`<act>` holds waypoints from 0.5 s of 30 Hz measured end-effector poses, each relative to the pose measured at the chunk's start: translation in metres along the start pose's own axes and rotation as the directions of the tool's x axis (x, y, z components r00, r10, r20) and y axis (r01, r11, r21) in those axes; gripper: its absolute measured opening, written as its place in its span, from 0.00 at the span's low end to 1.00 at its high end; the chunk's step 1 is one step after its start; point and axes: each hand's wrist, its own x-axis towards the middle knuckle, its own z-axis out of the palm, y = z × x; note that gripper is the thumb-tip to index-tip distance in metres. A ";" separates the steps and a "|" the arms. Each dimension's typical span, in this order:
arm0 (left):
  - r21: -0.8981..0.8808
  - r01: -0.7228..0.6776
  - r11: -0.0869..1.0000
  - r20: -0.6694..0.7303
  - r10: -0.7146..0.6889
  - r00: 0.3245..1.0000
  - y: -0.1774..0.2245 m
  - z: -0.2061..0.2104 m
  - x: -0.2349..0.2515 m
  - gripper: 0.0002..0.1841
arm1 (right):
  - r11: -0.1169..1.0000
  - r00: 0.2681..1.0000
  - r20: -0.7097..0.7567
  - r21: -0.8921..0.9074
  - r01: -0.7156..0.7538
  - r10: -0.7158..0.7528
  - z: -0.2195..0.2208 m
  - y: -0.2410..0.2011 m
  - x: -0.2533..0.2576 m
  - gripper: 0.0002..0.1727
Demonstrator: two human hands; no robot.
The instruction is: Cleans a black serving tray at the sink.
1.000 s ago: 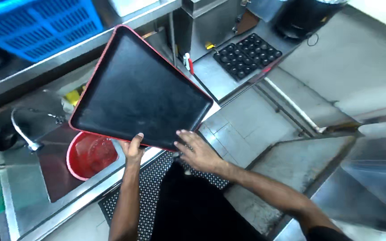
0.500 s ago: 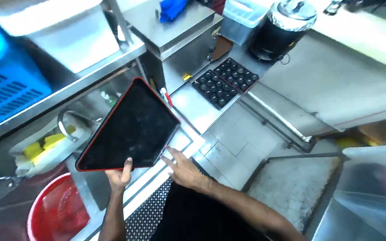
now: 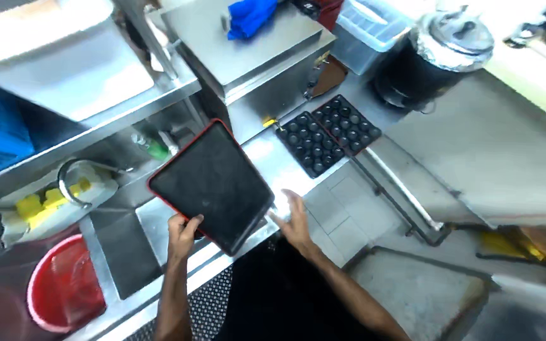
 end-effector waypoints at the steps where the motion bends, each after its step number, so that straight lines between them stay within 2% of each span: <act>1: -0.082 0.134 0.988 -0.007 -0.135 0.991 -0.004 0.001 -0.007 0.06 | 0.994 0.990 0.095 0.017 -0.106 0.104 -0.006 0.010 0.012 0.46; 2: -0.183 0.267 0.946 -0.028 -0.276 0.961 -0.005 0.006 -0.017 0.06 | 0.977 0.949 0.248 0.040 -0.211 0.195 -0.008 0.020 0.021 0.48; 3: -0.277 0.385 0.880 -0.044 -0.412 0.910 -0.004 0.011 -0.030 0.06 | 0.944 0.863 0.427 0.062 -0.325 0.269 -0.009 0.029 0.026 0.46; 4: -0.354 0.480 0.802 -0.048 -0.528 0.848 -0.002 0.017 -0.043 0.05 | 0.892 0.742 0.593 0.085 -0.444 0.312 -0.010 0.037 0.030 0.41; 5: -0.419 0.554 0.720 -0.048 -0.626 0.778 0.001 0.022 -0.059 0.05 | 0.838 0.645 0.692 0.106 -0.536 0.324 -0.010 0.042 0.033 0.32; 6: -0.468 0.609 0.640 -0.053 -0.709 0.704 0.003 0.025 -0.077 0.08 | 0.793 0.585 0.749 0.134 -0.594 0.312 -0.007 0.045 0.033 0.27; 7: -0.502 0.641 0.581 -0.066 -0.764 0.641 0.006 0.025 -0.100 0.12 | 0.763 0.561 0.772 0.162 -0.626 0.297 -0.002 0.049 0.031 0.24; 8: -0.545 0.639 0.543 -0.068 -0.788 0.612 0.006 0.023 -0.125 0.16 | 0.753 0.565 0.777 0.188 -0.631 0.279 0.007 0.053 0.028 0.23; 10: -0.560 0.612 0.559 -0.105 -0.780 0.617 0.006 0.023 -0.178 0.23 | 0.765 0.609 0.756 0.240 -0.597 0.238 0.033 0.058 0.023 0.23; 11: -0.556 0.612 0.562 -0.144 -0.790 0.596 0.006 0.029 -0.202 0.24 | 0.773 0.619 0.754 0.251 -0.583 0.221 0.047 0.055 0.020 0.25; 13: -0.581 0.591 0.560 -0.233 -0.810 0.538 0.009 0.053 -0.235 0.20 | 0.757 0.583 0.776 0.228 -0.613 0.239 0.073 0.039 0.011 0.29; 15: -0.618 0.498 0.608 -0.348 -0.779 0.521 0.010 0.073 -0.244 0.22 | 0.691 0.510 0.812 0.196 -0.696 0.284 0.098 0.012 -0.001 0.27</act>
